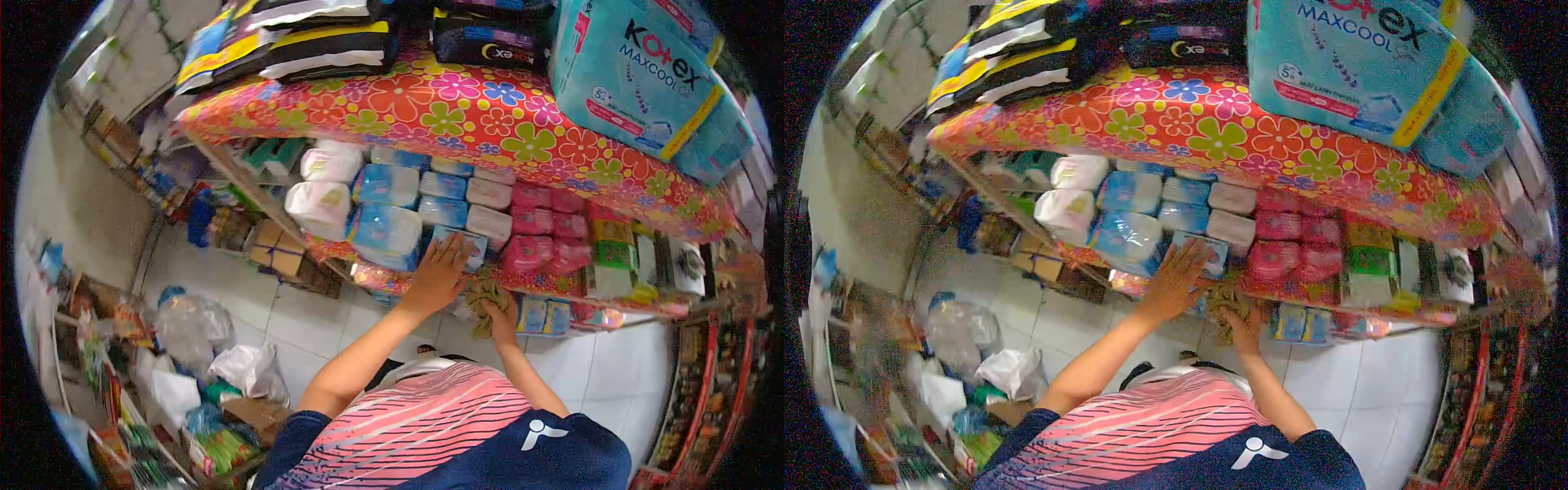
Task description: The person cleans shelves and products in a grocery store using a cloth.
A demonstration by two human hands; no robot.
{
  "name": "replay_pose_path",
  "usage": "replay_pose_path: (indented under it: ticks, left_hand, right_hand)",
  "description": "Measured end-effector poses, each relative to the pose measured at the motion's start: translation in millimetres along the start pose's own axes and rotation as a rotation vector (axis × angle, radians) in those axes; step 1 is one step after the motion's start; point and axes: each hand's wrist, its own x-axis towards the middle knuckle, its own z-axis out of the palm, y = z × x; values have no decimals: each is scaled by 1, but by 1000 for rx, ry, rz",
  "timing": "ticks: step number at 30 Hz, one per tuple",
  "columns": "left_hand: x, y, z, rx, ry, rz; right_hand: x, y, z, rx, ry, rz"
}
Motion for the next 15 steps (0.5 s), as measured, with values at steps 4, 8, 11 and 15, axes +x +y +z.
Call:
replay_pose_path:
  ticks: [4, 8, 11, 15]
  left_hand:
    - [11, -6, 8, 128, -21, 73]
    - [30, -22, -7, 25, -3, 187]
    - [38, -35, 9, 2, -154, 216]
    - [47, -37, -5, -268, -247, 38]
  right_hand:
    - [-23, 29, -11, -48, 175, 42]
    - [-36, 39, 5, -125, 343, 47]
    - [-31, 13, 42, 36, 412, 8]
    - [-26, -17, 65, 29, 502, -144]
